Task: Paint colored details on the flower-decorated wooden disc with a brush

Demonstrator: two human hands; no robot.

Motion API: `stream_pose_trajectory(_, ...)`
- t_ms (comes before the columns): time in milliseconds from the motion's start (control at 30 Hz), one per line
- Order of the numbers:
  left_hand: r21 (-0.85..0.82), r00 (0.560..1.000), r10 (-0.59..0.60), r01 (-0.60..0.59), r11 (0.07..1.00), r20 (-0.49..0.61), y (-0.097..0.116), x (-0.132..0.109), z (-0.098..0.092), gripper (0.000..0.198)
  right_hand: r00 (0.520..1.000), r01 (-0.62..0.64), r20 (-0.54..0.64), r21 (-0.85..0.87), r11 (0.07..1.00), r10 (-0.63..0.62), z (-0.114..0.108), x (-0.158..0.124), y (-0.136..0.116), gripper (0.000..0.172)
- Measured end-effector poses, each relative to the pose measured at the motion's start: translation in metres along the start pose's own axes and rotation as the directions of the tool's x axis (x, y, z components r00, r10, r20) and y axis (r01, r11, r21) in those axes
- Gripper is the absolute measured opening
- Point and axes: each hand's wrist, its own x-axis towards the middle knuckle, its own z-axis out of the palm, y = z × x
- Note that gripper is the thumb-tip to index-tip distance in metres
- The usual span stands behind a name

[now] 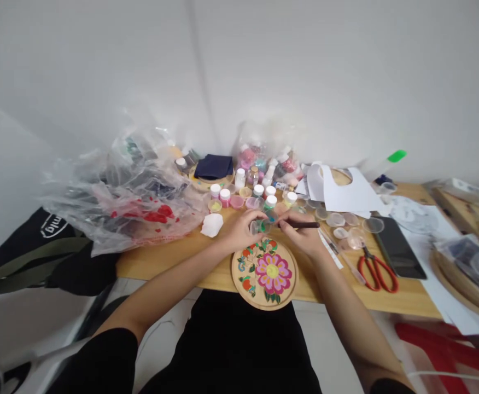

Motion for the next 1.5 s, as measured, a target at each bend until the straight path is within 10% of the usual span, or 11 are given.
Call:
stream_pose_trajectory(433,-0.039,0.998,-0.056,0.057,0.998,0.022,0.004,-0.004,-0.002,0.034,0.998,0.054,0.036,-0.13,0.99,-0.049,-0.004,-0.008,-0.009,0.015)
stream_pose_trajectory(933,0.005,0.995,0.078,-0.079,0.997,0.059,0.005,-0.003,-0.009,0.031,0.986,-0.164,0.048,0.147,0.975,0.159,-0.017,-0.009,-0.003,0.003)
stream_pose_trajectory(1500,0.058,0.993,0.098,-0.102,0.993,0.066,0.003,-0.004,-0.007,0.037,0.966,-0.236,-0.048,0.239,0.942,0.254,-0.01,-0.005,-0.009,0.032)
